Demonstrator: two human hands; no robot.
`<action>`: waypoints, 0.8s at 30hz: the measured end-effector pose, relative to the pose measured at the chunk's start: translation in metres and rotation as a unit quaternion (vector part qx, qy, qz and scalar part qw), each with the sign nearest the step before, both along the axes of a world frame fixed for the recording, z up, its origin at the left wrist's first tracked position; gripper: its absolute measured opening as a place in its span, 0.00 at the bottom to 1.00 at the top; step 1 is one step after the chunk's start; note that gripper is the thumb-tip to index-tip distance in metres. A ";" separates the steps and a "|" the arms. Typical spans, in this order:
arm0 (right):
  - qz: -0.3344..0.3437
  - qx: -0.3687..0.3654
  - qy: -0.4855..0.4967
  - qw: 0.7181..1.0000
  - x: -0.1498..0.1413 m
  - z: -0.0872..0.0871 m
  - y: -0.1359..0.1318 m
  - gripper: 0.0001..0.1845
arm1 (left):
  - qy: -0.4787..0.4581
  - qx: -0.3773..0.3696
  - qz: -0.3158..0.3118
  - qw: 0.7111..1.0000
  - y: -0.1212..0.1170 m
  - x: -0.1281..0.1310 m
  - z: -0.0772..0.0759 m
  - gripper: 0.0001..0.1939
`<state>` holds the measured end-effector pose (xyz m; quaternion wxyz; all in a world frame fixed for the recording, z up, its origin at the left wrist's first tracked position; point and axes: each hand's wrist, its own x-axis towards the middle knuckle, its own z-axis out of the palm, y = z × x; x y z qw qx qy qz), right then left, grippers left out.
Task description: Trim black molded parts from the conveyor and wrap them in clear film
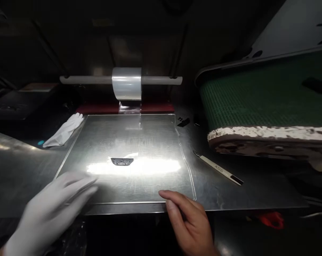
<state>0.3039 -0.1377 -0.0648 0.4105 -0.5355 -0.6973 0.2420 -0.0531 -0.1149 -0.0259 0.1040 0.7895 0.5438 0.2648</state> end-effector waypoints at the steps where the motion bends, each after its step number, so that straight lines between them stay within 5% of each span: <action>1: -0.009 0.001 0.005 1.000 0.005 -0.003 -0.001 0.14 | 0.052 -0.028 -0.055 0.997 0.021 0.018 0.008 0.13; 4: -0.023 0.003 0.020 1.000 0.016 -0.010 -0.003 0.14 | 0.144 -0.064 -0.142 0.977 0.080 0.054 0.018 0.12; 7: -0.012 0.009 0.027 1.000 0.019 -0.014 -0.003 0.15 | 0.171 -0.084 -0.173 0.966 0.105 0.064 0.018 0.13; 14: 0.011 0.026 0.012 1.000 0.021 -0.016 -0.002 0.16 | 0.149 -0.117 -0.184 0.964 0.121 0.055 0.024 0.14; 21: 0.013 0.031 0.035 0.999 0.020 -0.018 0.003 0.18 | 0.076 -0.022 -0.020 0.997 0.136 0.045 0.023 0.14; 24: -0.022 0.038 0.032 0.999 0.013 -0.020 -0.004 0.18 | 0.068 -0.004 -0.088 0.994 0.121 0.053 0.019 0.11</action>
